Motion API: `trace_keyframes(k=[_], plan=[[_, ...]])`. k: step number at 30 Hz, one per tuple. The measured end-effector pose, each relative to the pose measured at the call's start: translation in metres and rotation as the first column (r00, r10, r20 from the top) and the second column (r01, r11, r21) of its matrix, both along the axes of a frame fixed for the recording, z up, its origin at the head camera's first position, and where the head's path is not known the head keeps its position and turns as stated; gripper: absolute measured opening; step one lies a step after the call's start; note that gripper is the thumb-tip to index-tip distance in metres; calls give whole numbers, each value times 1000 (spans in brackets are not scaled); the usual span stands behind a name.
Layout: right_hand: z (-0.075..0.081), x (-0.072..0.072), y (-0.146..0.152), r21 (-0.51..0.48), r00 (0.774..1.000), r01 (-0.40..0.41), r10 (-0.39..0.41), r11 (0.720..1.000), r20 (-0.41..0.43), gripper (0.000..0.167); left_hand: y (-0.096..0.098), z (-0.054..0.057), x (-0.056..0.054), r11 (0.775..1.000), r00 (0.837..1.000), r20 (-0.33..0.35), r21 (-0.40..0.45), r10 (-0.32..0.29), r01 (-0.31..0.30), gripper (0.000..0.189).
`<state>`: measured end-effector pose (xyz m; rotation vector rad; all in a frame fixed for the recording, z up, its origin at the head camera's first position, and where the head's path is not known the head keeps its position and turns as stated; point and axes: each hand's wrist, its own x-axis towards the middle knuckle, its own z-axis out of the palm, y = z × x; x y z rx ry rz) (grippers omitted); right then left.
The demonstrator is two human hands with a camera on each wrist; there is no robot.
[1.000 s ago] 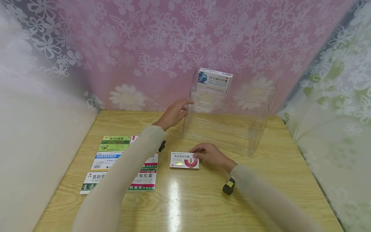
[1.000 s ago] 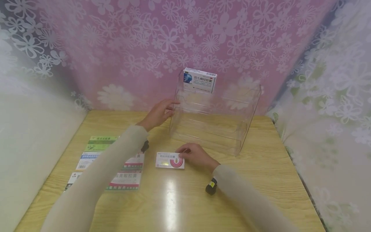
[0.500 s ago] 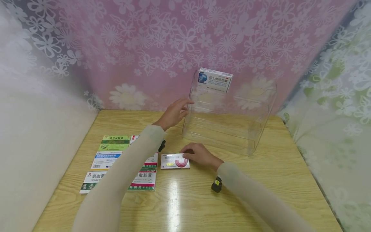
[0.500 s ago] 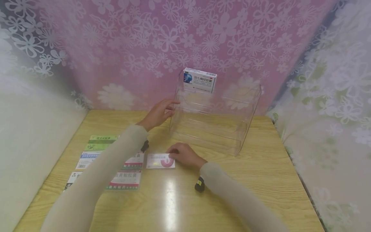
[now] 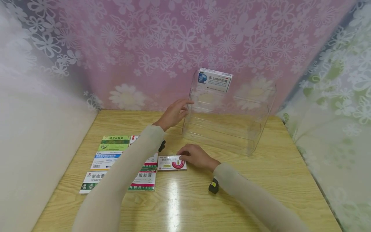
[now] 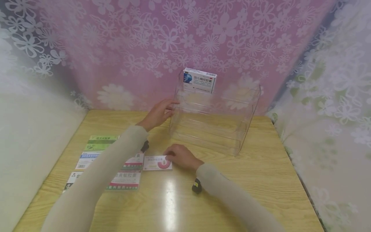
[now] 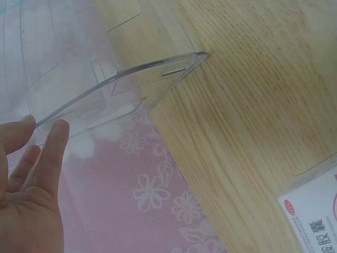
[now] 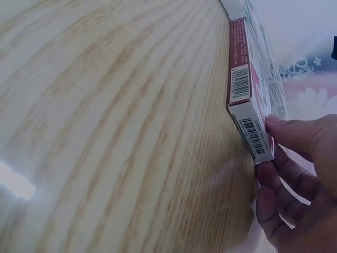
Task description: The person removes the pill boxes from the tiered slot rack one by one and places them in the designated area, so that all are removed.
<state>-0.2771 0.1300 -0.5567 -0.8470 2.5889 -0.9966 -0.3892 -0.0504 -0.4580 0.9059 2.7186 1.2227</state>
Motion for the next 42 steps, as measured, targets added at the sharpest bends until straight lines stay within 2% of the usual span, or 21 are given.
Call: trace_keyframes(k=[8,13,16,20,24,26,27,29,32,33,34,35,36,37,42], plan=[[-1,3,-2,3,999,32,-32,999,-18,15,2,-1,-1,1000,1000,2,7,-1,1,52],[6,2,1,-19,996,91,-91,996,-24,25,2,-2,0,1000,1000,-3,5,9,-8,52],[26,-6,11,-64,985,161,-165,985,-53,32,2,-1,0,1000,1000,0,7,11,-11,52],[69,-24,35,-123,957,257,-270,959,-104,35,3,0,0,1000,1000,3,10,12,-12,52],[112,-40,64,-190,920,334,-363,923,-148,36,3,0,-1,1000,1000,1,7,12,-12,52],[131,-48,77,-237,889,374,-419,897,-184,36,3,0,0,1000,1000,-1,5,9,-9,52],[140,-52,83,-272,867,395,-454,878,-207,36,3,1,0,1000,1000,-1,5,9,-9,52],[157,-61,94,-350,808,433,-530,830,-257,36,3,2,1,1000,1000,-6,5,8,-8,52],[177,-76,107,-470,695,471,-642,747,-323,36,2,2,1,1000,1000,-13,-2,6,-6,52],[183,-81,111,-496,665,475,-665,727,-339,37,2,2,1,1000,1000,-13,-1,6,-6,52],[187,-85,114,-509,644,479,-680,715,-350,38,2,2,1,1000,1000,-12,0,5,-5,52],[191,-89,117,-519,632,481,-690,707,-353,40,2,2,1,1000,1000,-12,2,6,-6,52],[193,-93,120,-513,631,489,-692,706,-351,43,2,1,1,1000,1000,-10,3,6,-6,52],[195,-96,122,-502,640,497,-690,708,-338,46,2,1,1,1000,1000,-9,6,6,-6,52],[195,-105,126,-402,707,533,-653,744,-271,54,2,1,1,1000,1000,-1,20,0,0,52]])
